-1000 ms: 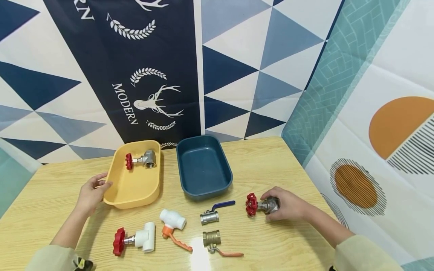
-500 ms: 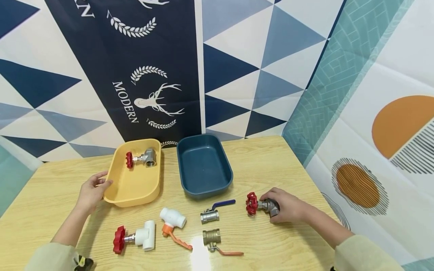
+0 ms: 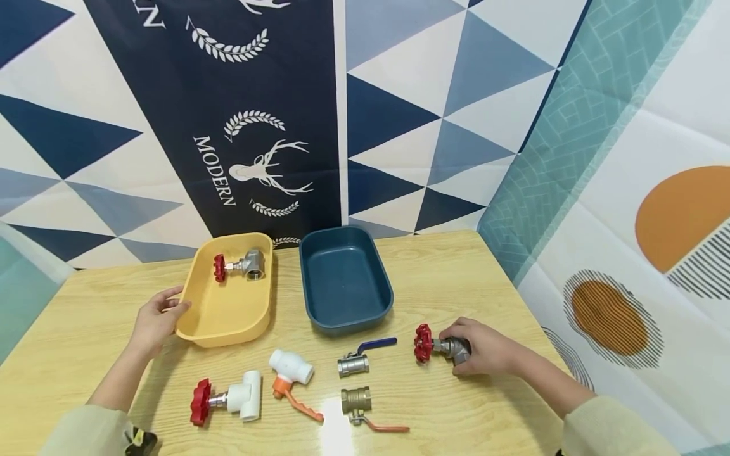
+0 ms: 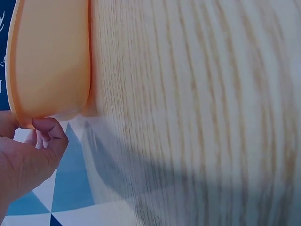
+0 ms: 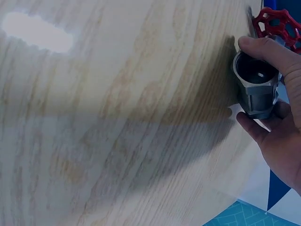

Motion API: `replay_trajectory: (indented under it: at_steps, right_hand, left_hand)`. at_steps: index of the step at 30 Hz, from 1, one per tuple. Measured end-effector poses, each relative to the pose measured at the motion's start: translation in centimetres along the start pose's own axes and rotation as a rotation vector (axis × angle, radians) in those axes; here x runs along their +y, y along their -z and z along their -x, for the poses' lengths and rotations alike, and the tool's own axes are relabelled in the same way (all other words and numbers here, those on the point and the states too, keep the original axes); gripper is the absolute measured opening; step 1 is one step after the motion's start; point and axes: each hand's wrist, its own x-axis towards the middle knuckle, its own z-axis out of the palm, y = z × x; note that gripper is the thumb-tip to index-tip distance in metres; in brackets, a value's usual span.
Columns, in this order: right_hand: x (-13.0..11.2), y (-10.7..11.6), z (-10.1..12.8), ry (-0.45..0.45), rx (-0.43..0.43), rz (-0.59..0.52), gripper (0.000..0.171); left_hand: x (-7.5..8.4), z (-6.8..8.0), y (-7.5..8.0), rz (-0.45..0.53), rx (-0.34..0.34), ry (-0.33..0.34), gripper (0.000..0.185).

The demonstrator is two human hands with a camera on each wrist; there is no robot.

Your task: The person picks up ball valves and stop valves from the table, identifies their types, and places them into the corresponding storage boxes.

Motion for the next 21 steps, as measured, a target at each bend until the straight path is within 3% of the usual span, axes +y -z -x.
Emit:
replay_trajectory:
  at_steps: [14, 21]
  right_hand:
    - [-1.0, 1.4, -1.3, -0.028, -0.002, -0.109, 0.058]
    - [-1.8, 2.5, -2.0, -0.041, -0.003, -0.105, 0.059]
  left_hand:
    - [0.1, -0.1, -0.1, -0.011, -0.003, 0.006, 0.051]
    - [0.0, -0.1, -0.1, -0.011, 0.000, 0.007, 0.051]
